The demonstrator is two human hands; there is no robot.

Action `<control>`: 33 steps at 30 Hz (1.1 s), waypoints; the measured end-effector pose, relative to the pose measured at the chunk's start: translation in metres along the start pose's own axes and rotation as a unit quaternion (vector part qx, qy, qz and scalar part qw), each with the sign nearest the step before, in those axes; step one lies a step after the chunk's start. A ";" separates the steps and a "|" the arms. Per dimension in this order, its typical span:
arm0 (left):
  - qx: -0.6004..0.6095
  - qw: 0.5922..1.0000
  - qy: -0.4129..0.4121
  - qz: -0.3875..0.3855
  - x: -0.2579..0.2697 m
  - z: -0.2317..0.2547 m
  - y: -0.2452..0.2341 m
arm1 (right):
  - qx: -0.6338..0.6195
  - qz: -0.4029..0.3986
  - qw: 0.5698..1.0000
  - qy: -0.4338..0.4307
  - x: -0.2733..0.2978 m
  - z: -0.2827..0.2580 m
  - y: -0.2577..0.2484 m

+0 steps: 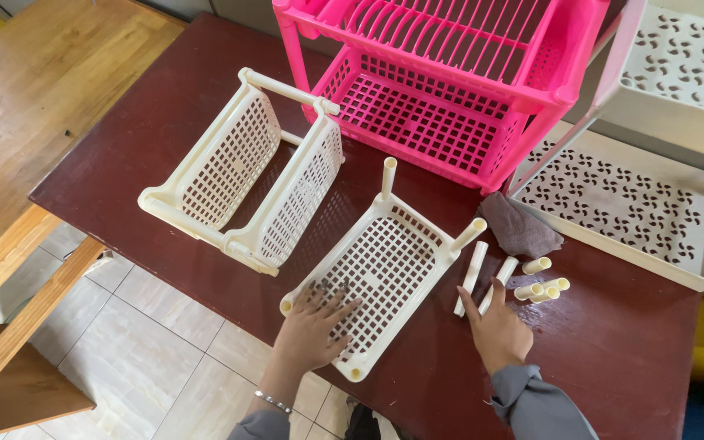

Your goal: The person assembles a pink plastic dish rack by inserting legs and attaching the top tray. Then they disassemble a white plastic rack, removing its legs and separating the trays.

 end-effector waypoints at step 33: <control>0.033 0.978 -0.200 0.053 -0.079 0.053 0.081 | -0.660 -0.061 0.678 -0.317 -0.009 -0.046 0.039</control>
Point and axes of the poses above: each hand's wrist, its own x-axis away from the middle knuckle, its own y-axis out of the palm, z = x × y, the point moved 2 cm from there along -x, towards the middle knuckle
